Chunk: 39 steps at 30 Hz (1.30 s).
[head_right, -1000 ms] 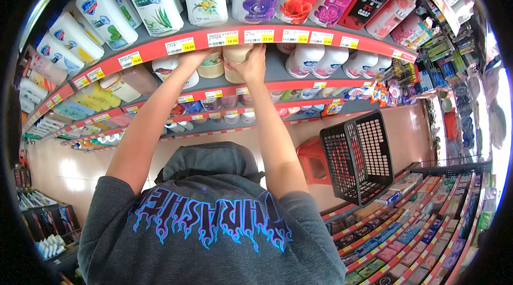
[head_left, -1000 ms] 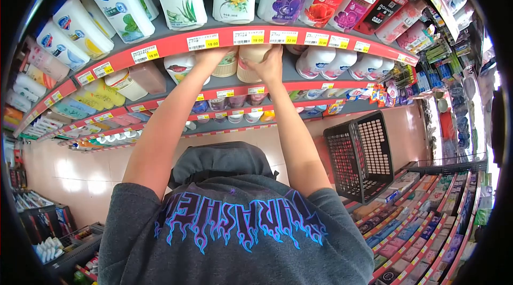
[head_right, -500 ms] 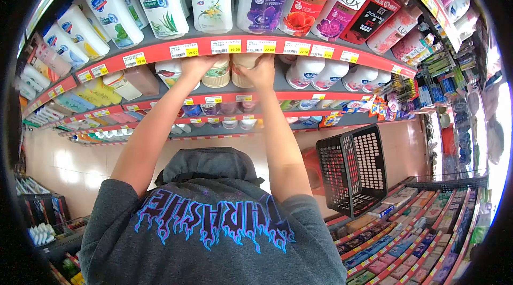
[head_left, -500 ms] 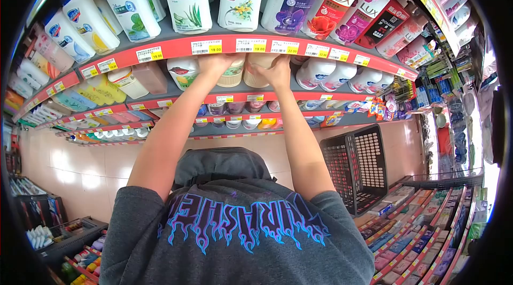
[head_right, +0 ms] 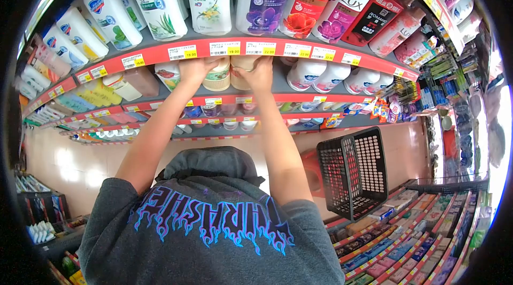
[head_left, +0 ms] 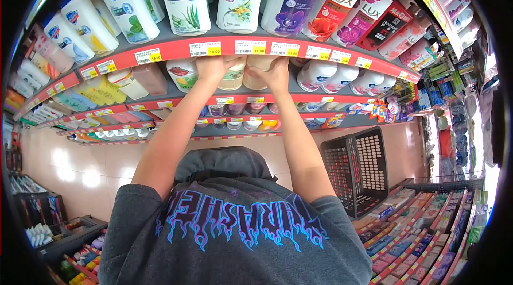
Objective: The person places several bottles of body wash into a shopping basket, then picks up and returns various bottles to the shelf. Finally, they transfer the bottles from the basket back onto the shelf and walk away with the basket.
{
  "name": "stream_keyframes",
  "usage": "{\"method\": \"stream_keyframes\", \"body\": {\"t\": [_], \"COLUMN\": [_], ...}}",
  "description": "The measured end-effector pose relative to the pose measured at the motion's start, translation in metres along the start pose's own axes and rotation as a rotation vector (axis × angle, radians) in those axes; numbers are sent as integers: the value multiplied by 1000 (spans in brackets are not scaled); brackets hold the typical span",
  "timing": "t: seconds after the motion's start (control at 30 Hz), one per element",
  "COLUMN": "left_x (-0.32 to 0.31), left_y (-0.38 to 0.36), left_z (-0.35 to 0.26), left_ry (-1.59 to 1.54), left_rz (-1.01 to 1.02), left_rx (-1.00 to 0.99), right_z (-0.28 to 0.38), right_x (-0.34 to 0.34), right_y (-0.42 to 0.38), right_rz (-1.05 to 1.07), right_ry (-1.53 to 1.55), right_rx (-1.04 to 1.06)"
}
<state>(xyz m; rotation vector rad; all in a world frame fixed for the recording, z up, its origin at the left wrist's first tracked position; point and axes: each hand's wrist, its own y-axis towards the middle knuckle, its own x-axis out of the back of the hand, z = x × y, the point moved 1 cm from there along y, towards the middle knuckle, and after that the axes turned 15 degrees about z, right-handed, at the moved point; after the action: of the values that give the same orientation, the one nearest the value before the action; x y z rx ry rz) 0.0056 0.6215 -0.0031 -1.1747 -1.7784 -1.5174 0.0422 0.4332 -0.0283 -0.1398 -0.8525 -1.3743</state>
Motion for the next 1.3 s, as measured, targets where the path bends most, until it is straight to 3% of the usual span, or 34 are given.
{"method": "stream_keyframes", "body": {"t": [0.07, 0.2, 0.27, 0.33, 0.4, 0.47, 0.53, 0.6, 0.63, 0.67, 0.7, 0.77, 0.83, 0.93, 1.07, 1.13, 1.23, 1.3], "left_x": [-6, 17, 39, 51, 44, 39, 31, -16, -40, -12, 5, -14, 22, 44, 21, 28, 3, 4], "left_y": [-3, -23, -54, -91, -140, -193, -252, -357, -418, -434, -462, -599, -650, -667, -609, -539, -506, -489], "left_z": [5, 12, 3, 7, 27, 51, 82, 145, 172, 158, 158, 219, 215, 213, 228, 211, 216, 207], "left_ry": [2, -188, -254, -284, -357, -517, -501, -514, -505, -811, -522, -475, -381, -376, -368, -450, -864, -916], "left_rz": [6, 363, 243, 259, 356, 476, 411, 324, 243, 172, 362, 810, 1094, 1238, 1054, 962, 689, 693], "left_rx": [-19, -48, -124, -242, -210, 6, 160, 358, 599, 1088, 1340, 1658, 1653, 1507, 1164, 1021, 1100, 979], "right_z": [-2, -7, -29, -39, -62, -84, -108, -117, -164, -215, -214, -196, -173, -144, -79, -49, -30, -17], "right_x": [0, 8, -2, -7, -13, -17, -21, -19, -37, -48, -44, -44, -49, -65, -79, -78, -80, -76], "right_y": [-2, -16, -47, -98, -152, -208, -276, -347, -409, -478, -520, -581, -618, -644, -629, -622, -636, -650], "right_rz": [8, 27, -49, -19, 42, 159, 282, 656, 826, 1056, 1118, 990, 799, 521, 338, 418, 441, 382], "right_ry": [21, 128, 85, 246, 154, 35, 28, -265, -248, 88, 196, 337, 501, 678, 416, 405, 410, 445], "right_rx": [38, 163, 169, -66, -69, -149, -360, -753, -890, -1205, -1331, -1445, -1506, -1518, -1470, -1430, -1383, -1404]}}
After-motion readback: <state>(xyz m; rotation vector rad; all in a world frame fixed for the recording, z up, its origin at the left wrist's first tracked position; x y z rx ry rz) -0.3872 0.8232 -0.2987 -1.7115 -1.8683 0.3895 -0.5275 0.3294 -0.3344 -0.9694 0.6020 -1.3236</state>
